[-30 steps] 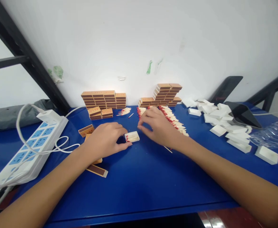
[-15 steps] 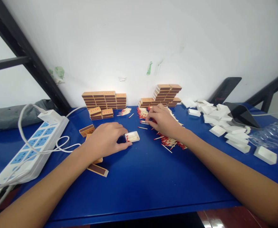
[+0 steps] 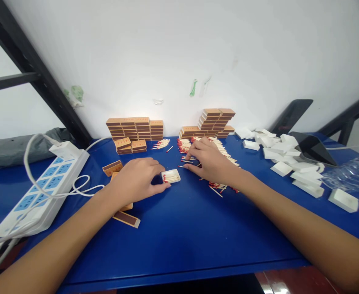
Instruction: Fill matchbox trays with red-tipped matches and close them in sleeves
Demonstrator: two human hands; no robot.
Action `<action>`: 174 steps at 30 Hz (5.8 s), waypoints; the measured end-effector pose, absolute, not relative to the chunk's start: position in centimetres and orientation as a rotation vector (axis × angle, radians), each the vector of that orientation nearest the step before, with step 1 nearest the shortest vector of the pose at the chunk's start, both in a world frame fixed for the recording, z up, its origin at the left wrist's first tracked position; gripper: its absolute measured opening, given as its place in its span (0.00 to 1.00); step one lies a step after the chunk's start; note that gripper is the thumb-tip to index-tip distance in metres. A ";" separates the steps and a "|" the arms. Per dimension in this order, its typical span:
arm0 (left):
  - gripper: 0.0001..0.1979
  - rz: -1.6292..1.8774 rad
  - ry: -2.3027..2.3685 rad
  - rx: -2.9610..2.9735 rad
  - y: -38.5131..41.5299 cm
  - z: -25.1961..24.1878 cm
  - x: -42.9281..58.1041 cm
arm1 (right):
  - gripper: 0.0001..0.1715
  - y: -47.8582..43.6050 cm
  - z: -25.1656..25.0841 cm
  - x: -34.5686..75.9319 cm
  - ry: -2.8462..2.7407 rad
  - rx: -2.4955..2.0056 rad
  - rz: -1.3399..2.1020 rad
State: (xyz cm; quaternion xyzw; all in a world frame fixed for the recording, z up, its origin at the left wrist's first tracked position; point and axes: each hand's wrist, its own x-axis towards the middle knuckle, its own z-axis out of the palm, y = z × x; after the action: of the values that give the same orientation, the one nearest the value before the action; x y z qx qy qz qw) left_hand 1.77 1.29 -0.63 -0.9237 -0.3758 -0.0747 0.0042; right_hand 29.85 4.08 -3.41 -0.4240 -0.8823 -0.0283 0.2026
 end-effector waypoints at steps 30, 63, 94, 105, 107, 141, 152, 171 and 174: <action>0.15 -0.218 -1.161 -2.886 1.3 -0.8 1.9 | 0.09 0.8 -3.4 26.0 -2.481 -0.917 -0.006; 0.16 -0.205 -1.184 -2.909 1.3 -0.6 1.9 | 0.09 4.7 -3.9 30.8 -2.454 -1.435 -0.183; 0.15 -0.221 -1.163 -2.893 1.3 -0.8 1.8 | 0.11 0.4 -3.1 25.5 -2.512 -0.975 -0.007; 0.15 -0.234 -1.183 -2.903 1.3 -0.8 1.7 | 0.05 4.8 -4.6 30.0 -2.300 -1.304 -0.144; 0.15 -0.246 -1.184 -2.900 1.4 -0.8 1.7 | 0.05 5.1 -5.1 30.1 -2.322 -1.327 -0.157; 0.17 -0.199 -1.200 -2.918 1.3 -0.7 1.9 | 0.03 6.4 -4.8 31.2 -2.303 -1.368 -0.201; 0.18 -0.158 -1.218 -2.913 1.3 -0.5 1.9 | 0.05 6.7 -4.9 31.3 -2.378 -1.404 -0.214; 0.17 -0.199 -1.208 -2.928 1.4 -0.9 1.8 | 0.04 6.0 -4.1 31.3 -2.528 -1.251 -0.065; 0.18 -0.213 -1.224 -2.937 1.3 -0.8 1.8 | 0.04 6.1 -4.1 31.2 -2.527 -1.259 -0.062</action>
State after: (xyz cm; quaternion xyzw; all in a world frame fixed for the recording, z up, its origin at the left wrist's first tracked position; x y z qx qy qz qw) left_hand 1.78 1.34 -0.84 -0.9207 -0.3838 -0.0668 -0.0236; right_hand 31.18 6.06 -4.06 -0.4402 -0.8836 -0.0216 0.1582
